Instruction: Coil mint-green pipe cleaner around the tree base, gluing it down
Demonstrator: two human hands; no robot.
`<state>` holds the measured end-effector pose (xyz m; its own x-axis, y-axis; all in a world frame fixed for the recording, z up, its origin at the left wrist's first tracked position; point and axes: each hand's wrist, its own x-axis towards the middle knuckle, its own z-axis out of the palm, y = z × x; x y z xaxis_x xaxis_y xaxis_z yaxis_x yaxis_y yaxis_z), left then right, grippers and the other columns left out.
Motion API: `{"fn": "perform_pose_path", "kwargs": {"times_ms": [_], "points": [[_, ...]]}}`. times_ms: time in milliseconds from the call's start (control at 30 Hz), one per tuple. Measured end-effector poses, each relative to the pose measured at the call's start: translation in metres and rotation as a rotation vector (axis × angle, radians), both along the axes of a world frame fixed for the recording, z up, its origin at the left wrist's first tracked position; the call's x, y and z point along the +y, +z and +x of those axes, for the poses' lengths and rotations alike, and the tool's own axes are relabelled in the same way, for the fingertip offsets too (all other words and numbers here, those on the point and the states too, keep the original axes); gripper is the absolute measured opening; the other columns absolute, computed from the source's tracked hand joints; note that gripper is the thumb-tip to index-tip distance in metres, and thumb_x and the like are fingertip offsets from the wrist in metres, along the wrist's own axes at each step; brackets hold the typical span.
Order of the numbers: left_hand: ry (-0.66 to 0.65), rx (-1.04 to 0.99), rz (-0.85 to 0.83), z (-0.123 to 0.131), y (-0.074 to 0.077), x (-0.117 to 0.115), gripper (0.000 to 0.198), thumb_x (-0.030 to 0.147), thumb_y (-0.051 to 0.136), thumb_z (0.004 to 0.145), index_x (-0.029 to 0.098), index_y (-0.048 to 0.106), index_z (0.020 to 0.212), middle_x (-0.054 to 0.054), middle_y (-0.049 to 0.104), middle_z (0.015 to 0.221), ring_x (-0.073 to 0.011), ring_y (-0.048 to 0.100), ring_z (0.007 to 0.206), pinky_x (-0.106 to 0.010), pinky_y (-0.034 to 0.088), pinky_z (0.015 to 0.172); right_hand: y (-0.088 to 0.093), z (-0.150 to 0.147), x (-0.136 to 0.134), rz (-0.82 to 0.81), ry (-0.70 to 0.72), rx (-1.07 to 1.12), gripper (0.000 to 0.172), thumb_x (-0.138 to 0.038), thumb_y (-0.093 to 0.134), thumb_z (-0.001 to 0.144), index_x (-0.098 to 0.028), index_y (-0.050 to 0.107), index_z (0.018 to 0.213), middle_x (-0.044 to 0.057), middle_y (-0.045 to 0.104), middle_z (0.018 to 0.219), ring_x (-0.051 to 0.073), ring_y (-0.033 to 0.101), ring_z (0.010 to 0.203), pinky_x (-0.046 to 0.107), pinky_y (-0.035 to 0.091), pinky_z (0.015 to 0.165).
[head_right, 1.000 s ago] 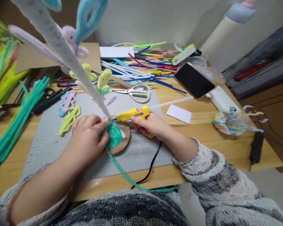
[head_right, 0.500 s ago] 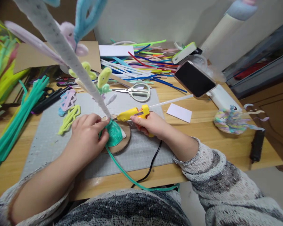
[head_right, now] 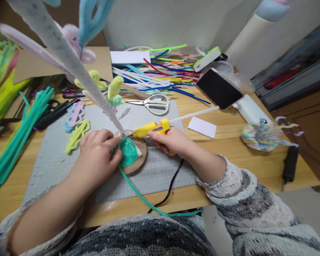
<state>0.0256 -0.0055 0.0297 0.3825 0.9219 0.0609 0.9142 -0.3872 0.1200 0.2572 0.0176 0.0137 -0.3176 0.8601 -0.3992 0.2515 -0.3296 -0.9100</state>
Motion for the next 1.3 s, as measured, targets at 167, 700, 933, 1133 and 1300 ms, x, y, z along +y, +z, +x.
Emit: {"fn": "perform_pose_path", "kwargs": {"times_ms": [167,700,933,1133,1300], "points": [[0.004,-0.005,0.000,0.000,0.000,0.000,0.032,0.023,0.050,0.086,0.021,0.068,0.113,-0.009,0.060,0.096,-0.0285,0.049,0.094,-0.043,0.034,0.084,0.001,0.002,-0.001,0.001,0.001,0.005,0.047,-0.059,0.062,0.079,-0.020,0.048,0.055,-0.005,0.044,0.047,0.007,0.038,0.038,0.023,0.025,0.037],[0.005,-0.008,-0.005,0.001,0.001,0.000,0.031,0.023,0.049,0.086,0.022,0.069,0.109,-0.009,0.061,0.096,-0.0282,0.049,0.094,-0.043,0.034,0.085,0.002,0.013,-0.005,-0.053,-0.002,0.076,0.043,-0.060,0.065,0.076,-0.018,0.062,0.072,-0.001,0.056,0.053,0.010,0.049,0.043,0.024,0.036,0.040],[0.000,-0.006,0.001,0.000,-0.001,0.000,0.032,0.024,0.049,0.086,0.021,0.068,0.111,-0.010,0.061,0.098,-0.0286,0.048,0.095,-0.044,0.034,0.086,0.002,0.010,-0.004,-0.036,0.002,0.073,0.042,-0.059,0.063,0.078,-0.018,0.062,0.069,-0.003,0.052,0.044,0.008,0.045,0.039,0.022,0.038,0.040],[0.001,0.011,0.001,0.000,0.000,0.000,0.032,0.024,0.049,0.087,0.021,0.069,0.112,-0.010,0.062,0.099,-0.0290,0.050,0.095,-0.044,0.036,0.085,-0.001,0.006,-0.004,-0.055,-0.020,0.026,0.045,-0.062,0.064,0.075,-0.017,0.061,0.066,-0.001,0.054,0.047,0.009,0.049,0.039,0.022,0.041,0.039],[-0.001,0.018,-0.008,0.001,0.002,0.000,0.032,0.024,0.049,0.087,0.021,0.069,0.112,-0.010,0.062,0.098,-0.0297,0.051,0.095,-0.045,0.036,0.084,0.002,0.003,-0.004,-0.068,-0.075,0.035,0.048,-0.063,0.071,0.066,-0.018,0.057,0.060,-0.002,0.055,0.051,0.007,0.049,0.038,0.021,0.041,0.037]]}}
